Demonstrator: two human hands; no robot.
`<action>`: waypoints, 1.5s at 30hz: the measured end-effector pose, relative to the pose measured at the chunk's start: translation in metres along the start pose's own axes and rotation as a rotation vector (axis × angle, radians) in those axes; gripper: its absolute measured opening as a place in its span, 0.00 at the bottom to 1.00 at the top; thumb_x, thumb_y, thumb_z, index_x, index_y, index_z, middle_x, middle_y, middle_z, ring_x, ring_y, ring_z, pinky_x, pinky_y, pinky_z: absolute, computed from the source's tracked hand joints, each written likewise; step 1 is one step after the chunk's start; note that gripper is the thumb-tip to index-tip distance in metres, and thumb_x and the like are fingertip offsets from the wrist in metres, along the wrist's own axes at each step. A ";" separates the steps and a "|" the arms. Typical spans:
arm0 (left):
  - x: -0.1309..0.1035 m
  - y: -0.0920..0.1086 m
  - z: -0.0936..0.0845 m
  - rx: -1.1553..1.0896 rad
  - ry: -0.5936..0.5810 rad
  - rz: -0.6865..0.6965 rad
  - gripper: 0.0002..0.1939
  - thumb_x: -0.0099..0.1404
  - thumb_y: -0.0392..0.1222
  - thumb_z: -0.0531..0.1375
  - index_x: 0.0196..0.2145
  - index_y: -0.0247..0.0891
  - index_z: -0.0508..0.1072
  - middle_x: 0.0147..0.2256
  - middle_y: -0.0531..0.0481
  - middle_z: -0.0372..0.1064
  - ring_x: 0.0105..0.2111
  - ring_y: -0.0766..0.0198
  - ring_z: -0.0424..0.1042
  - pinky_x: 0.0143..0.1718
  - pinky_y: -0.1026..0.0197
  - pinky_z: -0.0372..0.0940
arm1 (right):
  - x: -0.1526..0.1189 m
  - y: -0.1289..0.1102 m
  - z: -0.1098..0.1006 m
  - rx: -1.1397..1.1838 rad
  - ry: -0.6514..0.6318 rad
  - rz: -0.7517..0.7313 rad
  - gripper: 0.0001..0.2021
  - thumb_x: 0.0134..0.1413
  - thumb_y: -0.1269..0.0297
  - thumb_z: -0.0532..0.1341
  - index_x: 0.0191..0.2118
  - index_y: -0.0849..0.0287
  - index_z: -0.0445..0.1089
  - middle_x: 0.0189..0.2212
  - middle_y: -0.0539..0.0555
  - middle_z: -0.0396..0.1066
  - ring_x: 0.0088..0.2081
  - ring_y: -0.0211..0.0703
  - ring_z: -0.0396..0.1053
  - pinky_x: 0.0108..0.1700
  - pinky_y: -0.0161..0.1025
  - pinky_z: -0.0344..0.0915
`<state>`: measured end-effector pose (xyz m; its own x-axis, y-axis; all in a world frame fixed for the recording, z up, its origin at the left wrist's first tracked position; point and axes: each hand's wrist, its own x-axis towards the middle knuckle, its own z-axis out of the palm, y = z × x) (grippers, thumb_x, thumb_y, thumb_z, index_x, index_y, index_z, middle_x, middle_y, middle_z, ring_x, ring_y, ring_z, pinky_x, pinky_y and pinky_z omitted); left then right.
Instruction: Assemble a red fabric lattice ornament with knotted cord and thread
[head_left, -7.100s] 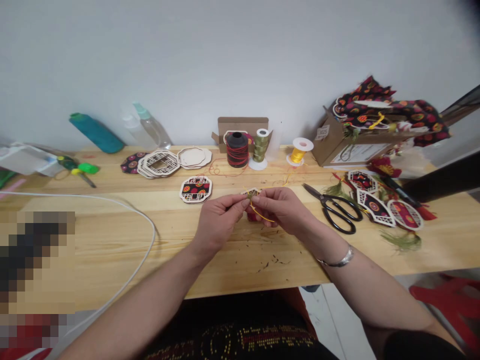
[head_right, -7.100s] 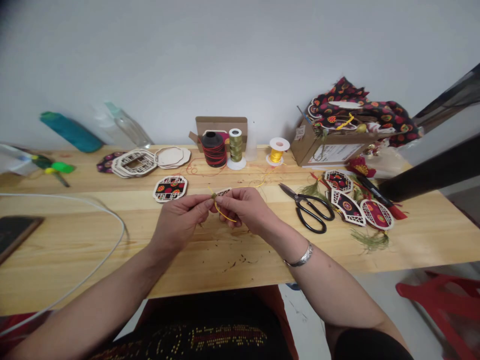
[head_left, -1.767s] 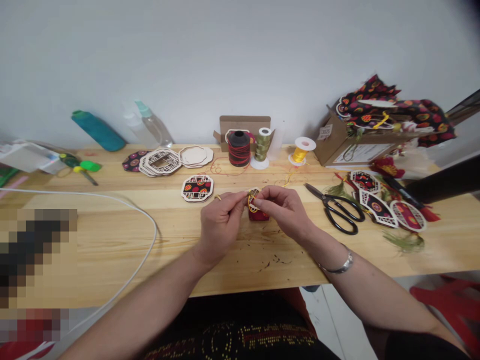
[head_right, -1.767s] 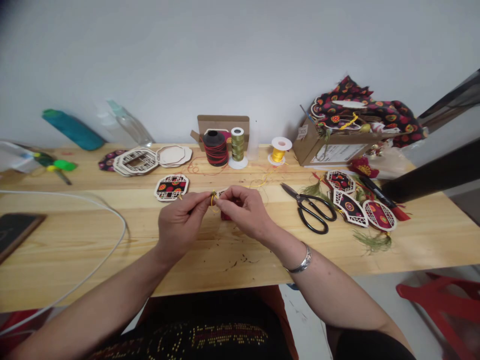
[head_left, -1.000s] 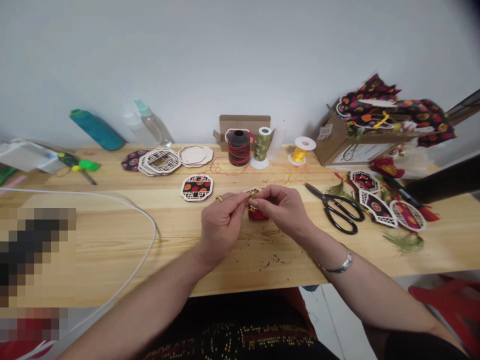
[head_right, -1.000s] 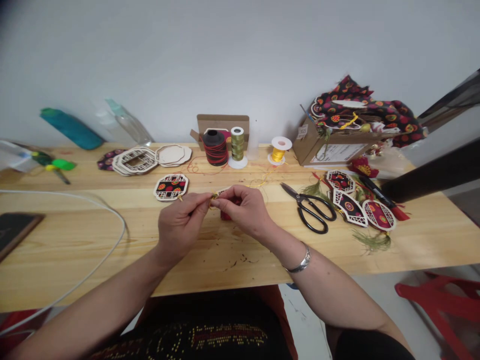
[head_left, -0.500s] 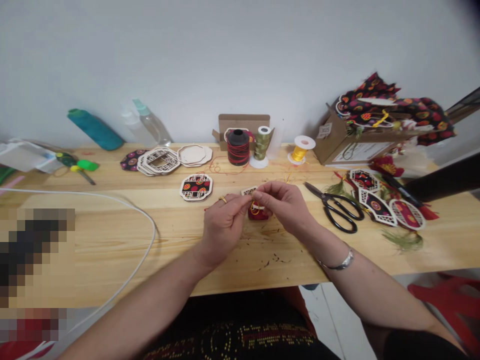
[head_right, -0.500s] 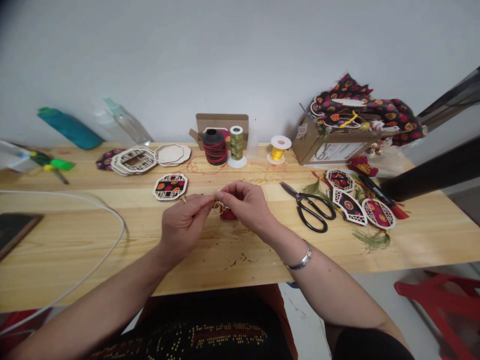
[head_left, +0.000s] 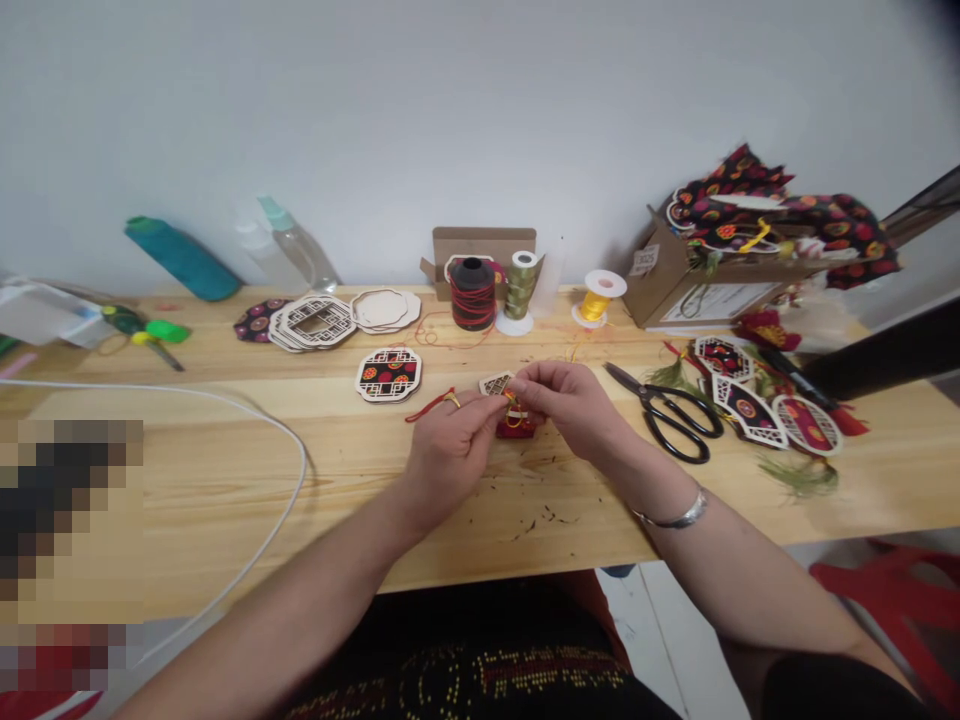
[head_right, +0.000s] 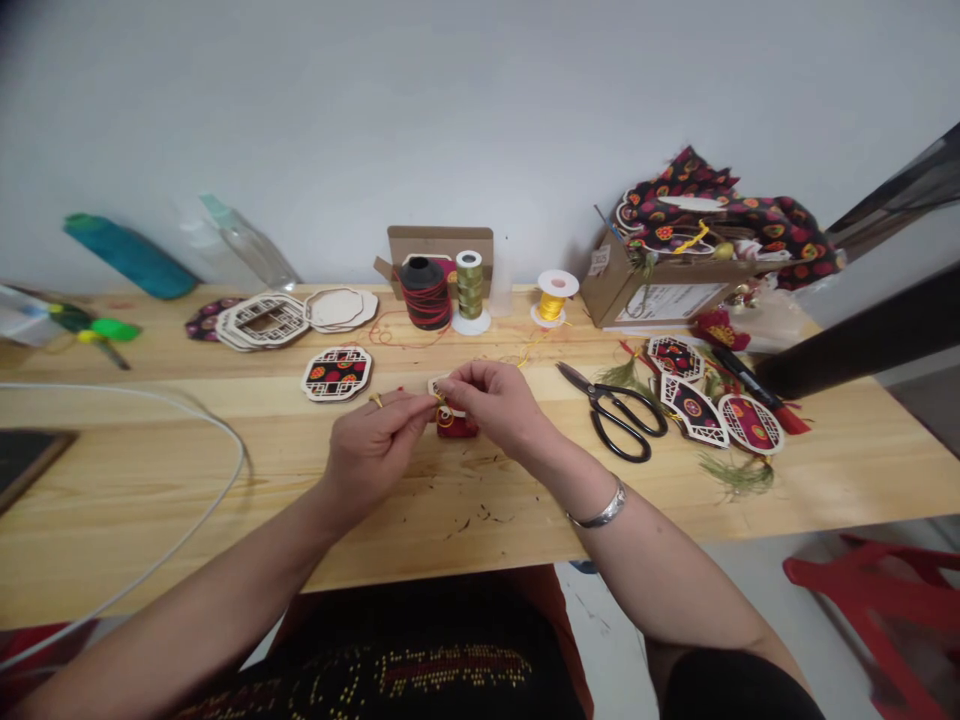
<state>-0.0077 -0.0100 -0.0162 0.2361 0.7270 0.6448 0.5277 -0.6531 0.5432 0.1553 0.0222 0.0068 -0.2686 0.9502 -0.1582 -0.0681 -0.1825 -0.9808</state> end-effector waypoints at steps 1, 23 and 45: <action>0.001 0.000 0.000 -0.017 -0.006 -0.016 0.10 0.65 0.32 0.58 0.40 0.36 0.78 0.33 0.47 0.79 0.32 0.65 0.76 0.37 0.63 0.70 | 0.000 0.000 0.000 0.015 0.004 0.001 0.20 0.37 0.50 0.70 0.24 0.61 0.67 0.18 0.45 0.63 0.20 0.29 0.56 0.22 0.31 0.54; 0.004 0.001 -0.001 -0.131 -0.102 -0.078 0.10 0.66 0.34 0.57 0.38 0.39 0.79 0.27 0.50 0.76 0.24 0.67 0.71 0.28 0.64 0.65 | 0.000 -0.004 -0.008 -0.209 -0.075 -0.027 0.13 0.45 0.56 0.67 0.27 0.63 0.72 0.21 0.48 0.69 0.23 0.31 0.61 0.25 0.32 0.59; 0.006 0.006 -0.001 -0.233 -0.061 -0.171 0.11 0.60 0.31 0.60 0.38 0.39 0.80 0.31 0.49 0.80 0.28 0.65 0.77 0.30 0.64 0.72 | 0.003 0.000 -0.008 -0.104 -0.048 -0.042 0.15 0.47 0.55 0.66 0.23 0.60 0.66 0.16 0.44 0.61 0.20 0.29 0.55 0.23 0.32 0.53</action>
<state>-0.0041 -0.0099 -0.0082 0.2124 0.8376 0.5034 0.3646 -0.5459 0.7544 0.1617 0.0269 0.0055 -0.3136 0.9427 -0.1139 0.0191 -0.1136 -0.9933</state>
